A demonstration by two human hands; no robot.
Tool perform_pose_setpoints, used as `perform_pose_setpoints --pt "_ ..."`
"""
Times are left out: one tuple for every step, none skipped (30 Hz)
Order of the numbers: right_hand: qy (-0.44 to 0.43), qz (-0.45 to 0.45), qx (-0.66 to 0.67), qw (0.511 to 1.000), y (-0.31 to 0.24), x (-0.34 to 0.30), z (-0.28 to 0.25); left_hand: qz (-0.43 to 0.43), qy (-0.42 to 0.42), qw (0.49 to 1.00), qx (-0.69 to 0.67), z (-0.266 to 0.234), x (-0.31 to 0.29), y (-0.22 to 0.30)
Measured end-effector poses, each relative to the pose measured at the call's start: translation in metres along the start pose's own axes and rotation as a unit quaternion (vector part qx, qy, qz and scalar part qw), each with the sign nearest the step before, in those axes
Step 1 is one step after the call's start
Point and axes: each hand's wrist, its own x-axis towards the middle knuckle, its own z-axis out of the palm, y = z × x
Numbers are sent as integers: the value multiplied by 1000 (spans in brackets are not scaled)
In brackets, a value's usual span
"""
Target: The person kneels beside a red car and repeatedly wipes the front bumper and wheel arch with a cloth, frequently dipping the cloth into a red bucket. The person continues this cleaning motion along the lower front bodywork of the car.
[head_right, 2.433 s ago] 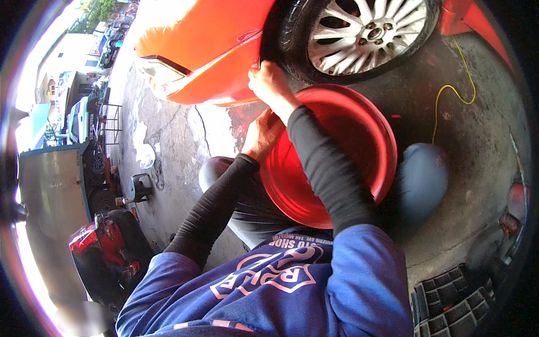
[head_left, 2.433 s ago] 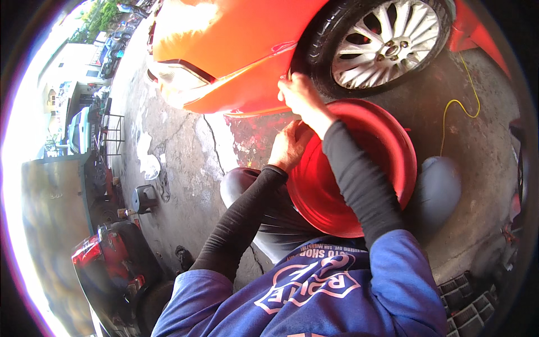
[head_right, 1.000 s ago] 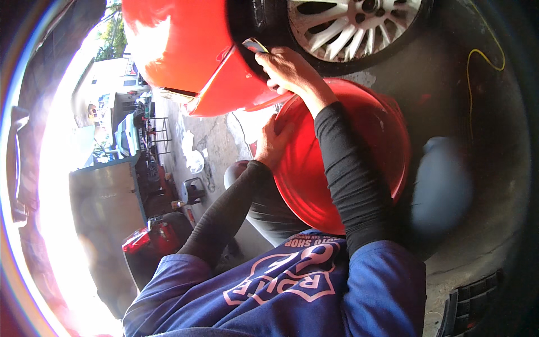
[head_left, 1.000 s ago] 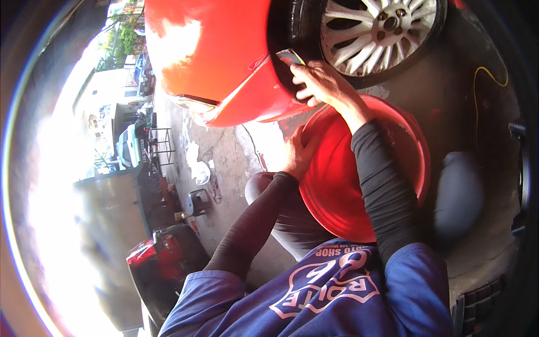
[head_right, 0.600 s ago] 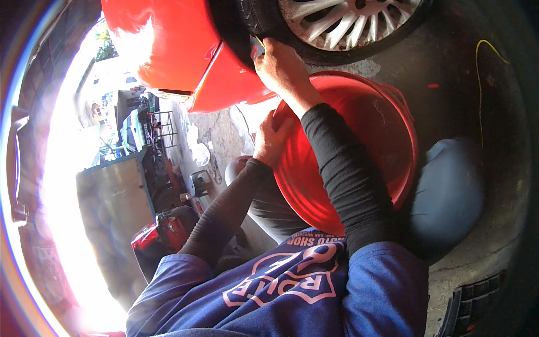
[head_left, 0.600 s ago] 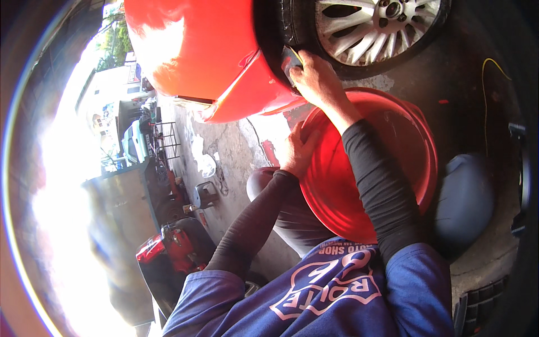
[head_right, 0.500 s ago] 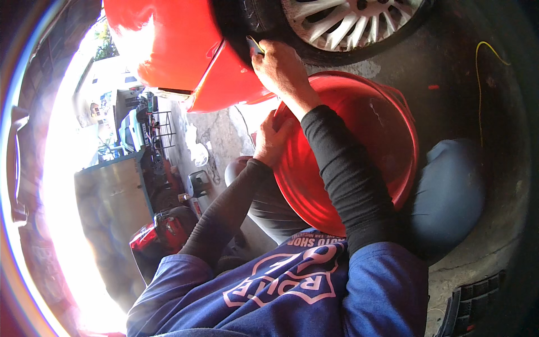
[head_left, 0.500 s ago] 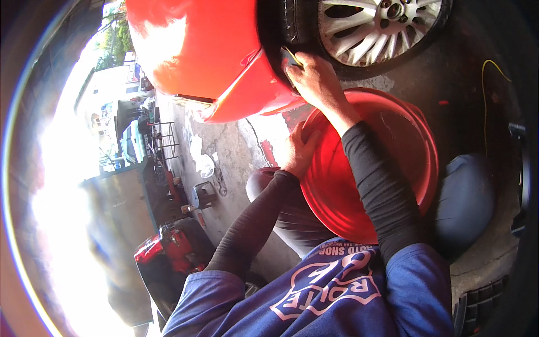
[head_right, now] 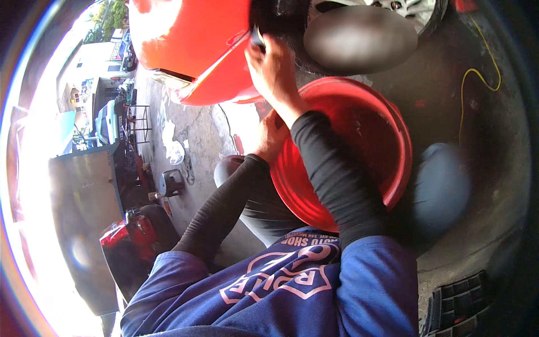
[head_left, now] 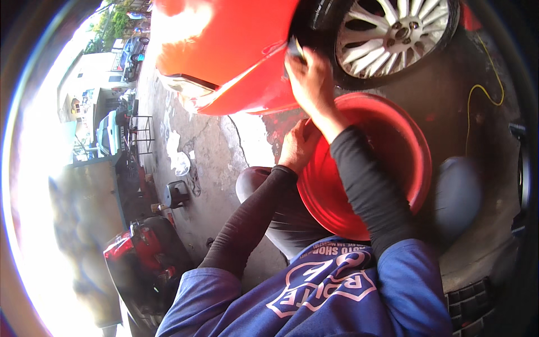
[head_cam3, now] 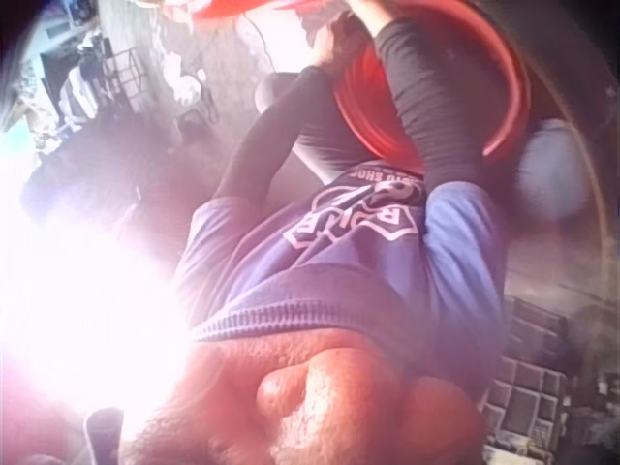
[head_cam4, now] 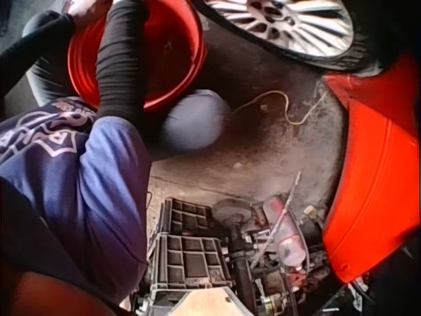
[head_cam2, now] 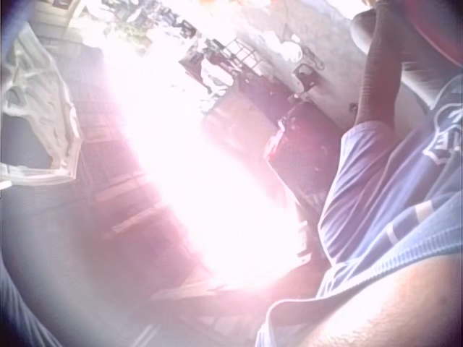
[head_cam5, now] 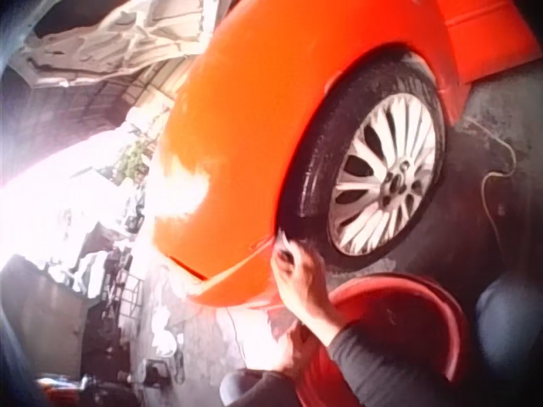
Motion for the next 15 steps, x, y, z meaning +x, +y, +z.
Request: perform_pose_setpoints --pt "-47 51 2 998 2 -3 4 5 2 1000 -15 0 -1 1" --pt "-112 91 -12 989 3 -2 5 12 3 1000 3 -1 0 3" --pt "-187 79 -96 974 3 2 1 16 0 1000 20 -2 -2 5" --pt "-251 165 -56 952 -1 6 -5 19 -4 999 37 -3 -1 7" --pt "-315 206 -17 926 -3 16 -17 20 6 996 88 -5 -2 9" --pt "-339 235 -3 911 -9 25 -31 26 20 994 103 -5 -2 12" --pt "-334 197 58 920 -14 34 -47 11 1 996 93 -7 -3 13" --pt "-381 196 76 900 -18 45 -67 0 -8 996 84 -7 -4 14" --pt "-435 167 89 880 -20 49 -90 15 -3 998 63 -7 -4 14" --pt "-502 218 80 833 -19 49 -104 32 7 998 44 -6 -4 14" --pt "-543 248 24 802 -15 45 -112 45 11 998 32 -5 -4 13" --pt "-587 261 13 766 -6 38 -118 32 10 999 24 -4 -4 11" --pt "-639 184 -100 740 7 25 -116 15 0 1000 23 -3 -4 10" --pt "-691 94 -144 702 25 10 -109 1 -8 1000 23 -3 -4 8" --pt "-696 145 -280 645 48 -11 -101 15 -1 1000 20 -2 -4 6"
